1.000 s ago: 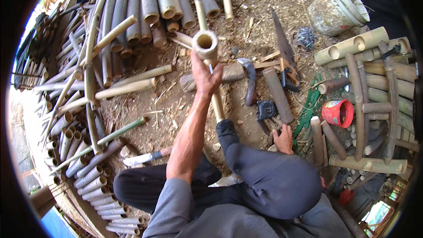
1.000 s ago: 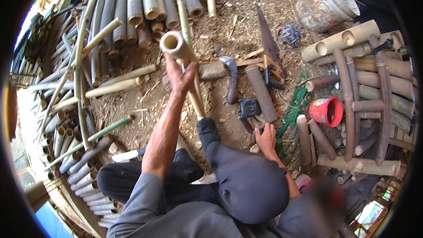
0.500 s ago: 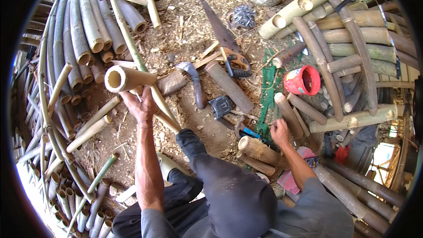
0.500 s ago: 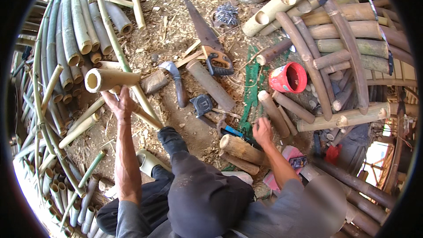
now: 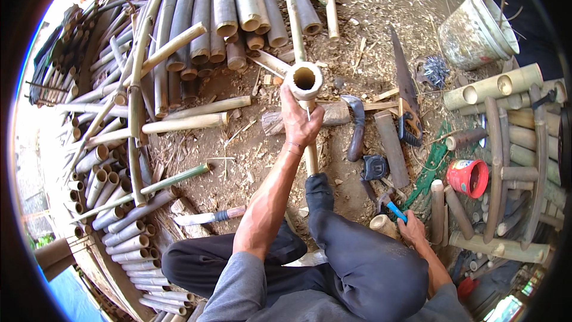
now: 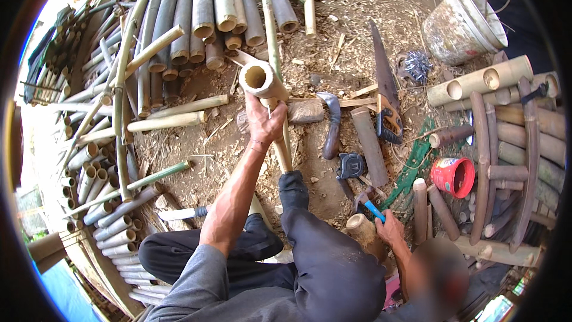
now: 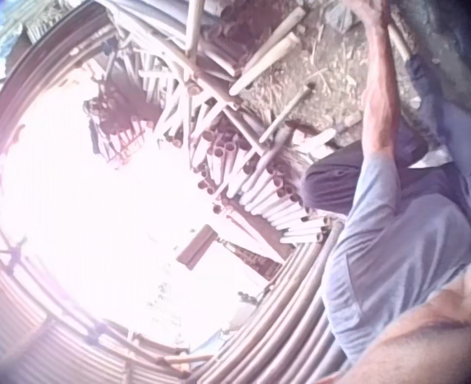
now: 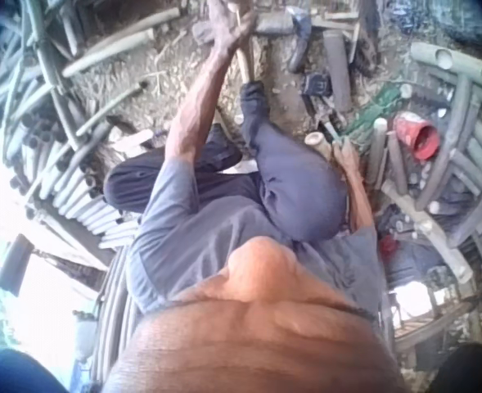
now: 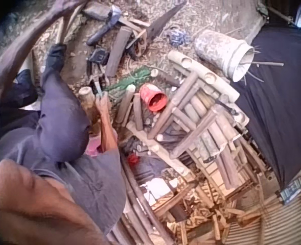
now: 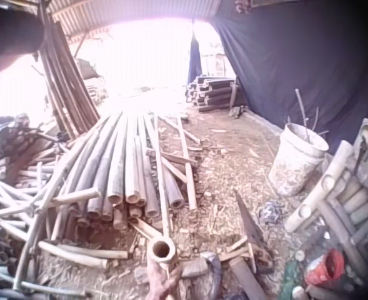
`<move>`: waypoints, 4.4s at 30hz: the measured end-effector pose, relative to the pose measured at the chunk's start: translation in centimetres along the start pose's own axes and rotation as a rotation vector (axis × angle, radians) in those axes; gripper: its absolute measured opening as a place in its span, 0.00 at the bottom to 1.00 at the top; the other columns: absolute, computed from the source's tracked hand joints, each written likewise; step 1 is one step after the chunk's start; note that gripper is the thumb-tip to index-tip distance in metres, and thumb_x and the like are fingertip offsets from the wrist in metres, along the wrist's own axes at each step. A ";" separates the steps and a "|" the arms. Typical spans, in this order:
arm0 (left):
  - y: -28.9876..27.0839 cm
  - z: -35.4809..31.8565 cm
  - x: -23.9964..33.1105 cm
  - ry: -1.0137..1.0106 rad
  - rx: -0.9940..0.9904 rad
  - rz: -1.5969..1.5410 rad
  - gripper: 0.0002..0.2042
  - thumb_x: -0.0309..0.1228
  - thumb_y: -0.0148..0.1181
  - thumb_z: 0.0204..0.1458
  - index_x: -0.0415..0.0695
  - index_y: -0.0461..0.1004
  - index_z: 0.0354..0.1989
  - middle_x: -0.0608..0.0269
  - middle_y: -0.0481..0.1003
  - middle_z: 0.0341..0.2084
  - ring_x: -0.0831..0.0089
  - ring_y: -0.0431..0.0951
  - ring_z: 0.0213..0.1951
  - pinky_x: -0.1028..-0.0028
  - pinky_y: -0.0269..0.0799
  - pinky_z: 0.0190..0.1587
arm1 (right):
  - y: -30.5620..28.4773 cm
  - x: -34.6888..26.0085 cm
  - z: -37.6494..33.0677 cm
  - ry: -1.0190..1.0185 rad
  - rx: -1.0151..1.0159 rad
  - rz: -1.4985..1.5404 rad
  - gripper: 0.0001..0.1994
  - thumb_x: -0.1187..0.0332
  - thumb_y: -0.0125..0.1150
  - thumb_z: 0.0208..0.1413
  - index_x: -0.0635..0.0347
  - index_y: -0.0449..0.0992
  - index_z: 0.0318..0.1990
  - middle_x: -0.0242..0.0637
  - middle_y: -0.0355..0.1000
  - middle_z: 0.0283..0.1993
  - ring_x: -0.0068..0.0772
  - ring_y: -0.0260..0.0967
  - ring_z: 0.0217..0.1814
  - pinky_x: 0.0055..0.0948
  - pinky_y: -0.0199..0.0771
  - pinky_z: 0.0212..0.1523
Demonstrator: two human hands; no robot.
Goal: The person sits on the ground and uses a hammer to drive bamboo dowels into pre-cut holes in bamboo poles. They assemble a bamboo structure by fitting pieces together and tapping them into place.
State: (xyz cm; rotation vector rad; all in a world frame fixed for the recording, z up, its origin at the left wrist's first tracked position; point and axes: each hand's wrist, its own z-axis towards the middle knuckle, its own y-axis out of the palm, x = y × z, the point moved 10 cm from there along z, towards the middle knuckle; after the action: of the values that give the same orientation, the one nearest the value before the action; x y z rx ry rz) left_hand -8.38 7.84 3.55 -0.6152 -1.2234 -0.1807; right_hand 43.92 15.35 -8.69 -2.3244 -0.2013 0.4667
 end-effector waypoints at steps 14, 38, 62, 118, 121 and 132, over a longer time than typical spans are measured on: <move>0.3 0.4 0.2 -0.040 -0.058 -0.153 0.43 0.24 0.60 0.35 0.35 0.53 0.67 0.46 0.65 0.54 0.51 0.67 0.59 0.61 0.60 0.66 | -4.4 -22.9 -0.6 -0.877 0.027 0.000 0.12 0.64 0.60 0.61 0.64 0.73 0.45 0.47 0.76 0.33 0.53 0.77 0.30 0.42 0.77 0.29; -0.5 0.5 2.2 0.229 0.093 0.016 0.40 0.31 0.61 0.36 0.37 0.55 0.64 0.43 0.70 0.47 0.48 0.74 0.49 0.54 0.70 0.55 | -1.7 -28.7 0.3 -1.078 0.008 0.012 0.08 0.67 0.57 0.62 0.63 0.68 0.37 0.52 0.71 0.22 0.59 0.71 0.23 0.49 0.71 0.22; -0.5 0.4 2.5 0.255 0.142 -0.045 0.36 0.25 0.61 0.34 0.37 0.59 0.58 0.43 0.68 0.45 0.44 0.68 0.50 0.55 0.66 0.56 | 0.8 -27.2 1.4 -1.112 0.066 -0.133 0.10 0.65 0.58 0.61 0.63 0.69 0.37 0.46 0.70 0.24 0.51 0.74 0.24 0.44 0.72 0.21; 0.3 0.9 2.1 0.184 0.061 0.009 0.41 0.29 0.61 0.37 0.30 0.54 0.63 0.37 0.68 0.48 0.43 0.72 0.50 0.54 0.68 0.57 | 0.8 -25.8 1.7 -1.122 0.095 -0.222 0.10 0.65 0.64 0.56 0.59 0.69 0.35 0.42 0.71 0.23 0.47 0.75 0.24 0.41 0.75 0.21; 0.6 0.5 1.0 0.081 0.016 0.043 0.42 0.29 0.63 0.36 0.30 0.53 0.64 0.37 0.67 0.49 0.42 0.71 0.52 0.53 0.66 0.59 | 0.9 -25.7 0.2 -1.193 0.113 -0.147 0.10 0.65 0.64 0.55 0.59 0.69 0.36 0.42 0.71 0.24 0.47 0.75 0.25 0.42 0.76 0.22; 0.7 0.2 1.0 0.109 0.020 0.010 0.42 0.28 0.62 0.35 0.31 0.54 0.63 0.38 0.68 0.49 0.43 0.70 0.52 0.54 0.66 0.59 | 2.6 -26.0 2.2 -1.114 0.081 -0.159 0.10 0.68 0.65 0.54 0.61 0.68 0.32 0.42 0.70 0.23 0.46 0.72 0.21 0.40 0.73 0.19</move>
State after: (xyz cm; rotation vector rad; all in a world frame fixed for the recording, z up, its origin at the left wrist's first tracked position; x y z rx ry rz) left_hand -7.90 8.73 4.31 -0.5860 -1.1161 -0.1909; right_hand 19.12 7.64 -4.89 -1.7077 -0.8516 1.5953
